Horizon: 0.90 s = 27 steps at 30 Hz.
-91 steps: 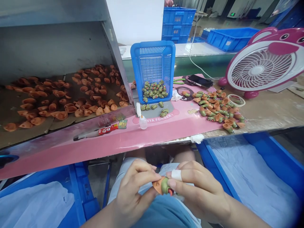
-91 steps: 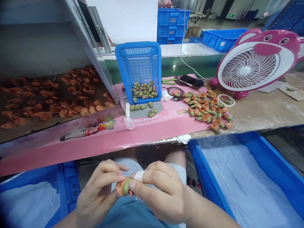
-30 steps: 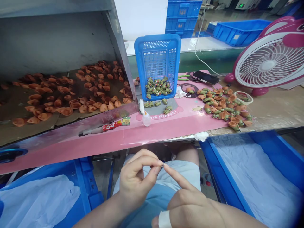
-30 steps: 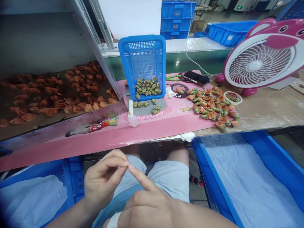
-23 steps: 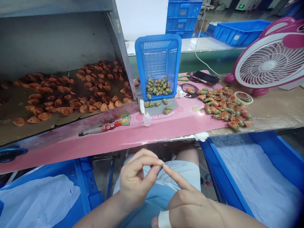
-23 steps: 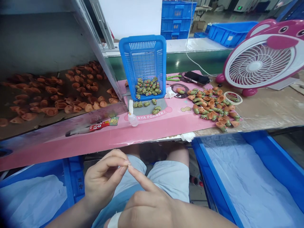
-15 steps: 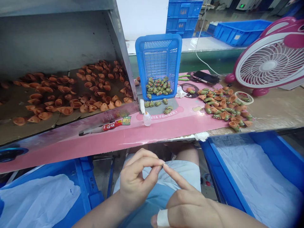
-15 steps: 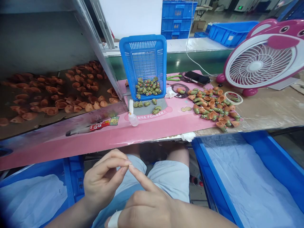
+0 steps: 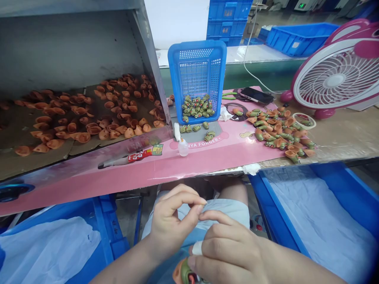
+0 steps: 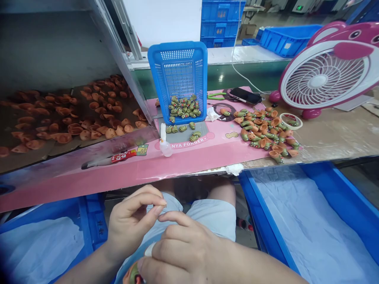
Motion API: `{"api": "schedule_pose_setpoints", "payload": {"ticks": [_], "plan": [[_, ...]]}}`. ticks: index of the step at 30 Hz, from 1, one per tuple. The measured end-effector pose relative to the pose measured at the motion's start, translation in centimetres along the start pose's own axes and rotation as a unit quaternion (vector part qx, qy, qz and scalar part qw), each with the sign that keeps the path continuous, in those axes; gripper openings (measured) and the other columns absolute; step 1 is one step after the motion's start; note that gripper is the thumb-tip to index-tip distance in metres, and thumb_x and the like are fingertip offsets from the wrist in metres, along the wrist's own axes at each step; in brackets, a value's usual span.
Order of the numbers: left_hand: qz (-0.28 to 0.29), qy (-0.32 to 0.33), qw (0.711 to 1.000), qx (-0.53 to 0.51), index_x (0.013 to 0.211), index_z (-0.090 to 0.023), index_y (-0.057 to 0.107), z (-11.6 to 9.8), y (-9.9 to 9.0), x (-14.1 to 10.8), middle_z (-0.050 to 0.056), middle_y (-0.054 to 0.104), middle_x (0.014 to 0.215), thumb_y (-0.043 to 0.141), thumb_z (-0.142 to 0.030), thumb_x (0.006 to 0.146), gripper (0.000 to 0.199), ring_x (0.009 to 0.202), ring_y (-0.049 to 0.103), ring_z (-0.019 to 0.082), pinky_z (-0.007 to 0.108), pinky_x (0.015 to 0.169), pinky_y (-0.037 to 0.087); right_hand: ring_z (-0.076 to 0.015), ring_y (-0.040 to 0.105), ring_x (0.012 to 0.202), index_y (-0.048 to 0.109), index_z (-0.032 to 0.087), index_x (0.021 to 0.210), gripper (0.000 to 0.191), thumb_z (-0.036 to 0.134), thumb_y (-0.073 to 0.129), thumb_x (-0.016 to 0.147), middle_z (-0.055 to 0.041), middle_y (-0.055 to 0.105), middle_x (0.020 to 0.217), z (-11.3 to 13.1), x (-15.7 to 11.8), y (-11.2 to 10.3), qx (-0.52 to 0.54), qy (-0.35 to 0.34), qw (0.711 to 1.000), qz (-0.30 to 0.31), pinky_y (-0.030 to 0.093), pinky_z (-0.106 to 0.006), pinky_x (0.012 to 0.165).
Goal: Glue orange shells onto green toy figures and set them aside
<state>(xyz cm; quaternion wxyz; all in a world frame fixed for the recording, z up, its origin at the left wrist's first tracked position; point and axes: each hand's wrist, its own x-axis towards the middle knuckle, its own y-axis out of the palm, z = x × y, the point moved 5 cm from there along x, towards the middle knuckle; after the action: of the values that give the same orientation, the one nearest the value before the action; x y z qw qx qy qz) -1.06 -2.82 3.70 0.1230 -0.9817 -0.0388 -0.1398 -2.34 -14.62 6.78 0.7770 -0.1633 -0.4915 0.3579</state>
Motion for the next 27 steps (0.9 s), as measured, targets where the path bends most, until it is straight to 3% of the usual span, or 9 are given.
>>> {"api": "schedule_pose_setpoints", "payload": {"ticks": [8, 27], "plan": [[-0.02, -0.033, 0.999, -0.037, 0.076, -0.02, 0.06, 0.6, -0.3, -0.1, 0.0, 0.056, 0.071, 0.054, -0.006, 0.071, 0.016, 0.066, 0.053, 0.01, 0.021, 0.058, 0.043, -0.0112, 0.05, 0.062, 0.055, 0.006, 0.097, 0.018, 0.009, 0.045, 0.081, -0.0038, 0.061, 0.07, 0.0, -1.3, -0.2, 0.041, -0.017, 0.999, -0.007, 0.03, -0.052, 0.095], [-0.033, -0.002, 0.999, 0.007, 0.074, -0.018, 0.062, 0.1, -0.1, 0.2, 0.002, 0.057, 0.07, 0.056, -0.004, 0.068, 0.016, 0.064, 0.054, 0.012, 0.022, 0.056, 0.044, -0.0094, 0.054, 0.067, 0.049, 0.01, 0.105, 0.023, 0.013, 0.045, 0.083, -0.0005, 0.06, 0.077, -0.1, -1.3, -0.1, 0.033, -0.008, 0.999, 0.023, 0.019, -0.049, 0.101]]}}
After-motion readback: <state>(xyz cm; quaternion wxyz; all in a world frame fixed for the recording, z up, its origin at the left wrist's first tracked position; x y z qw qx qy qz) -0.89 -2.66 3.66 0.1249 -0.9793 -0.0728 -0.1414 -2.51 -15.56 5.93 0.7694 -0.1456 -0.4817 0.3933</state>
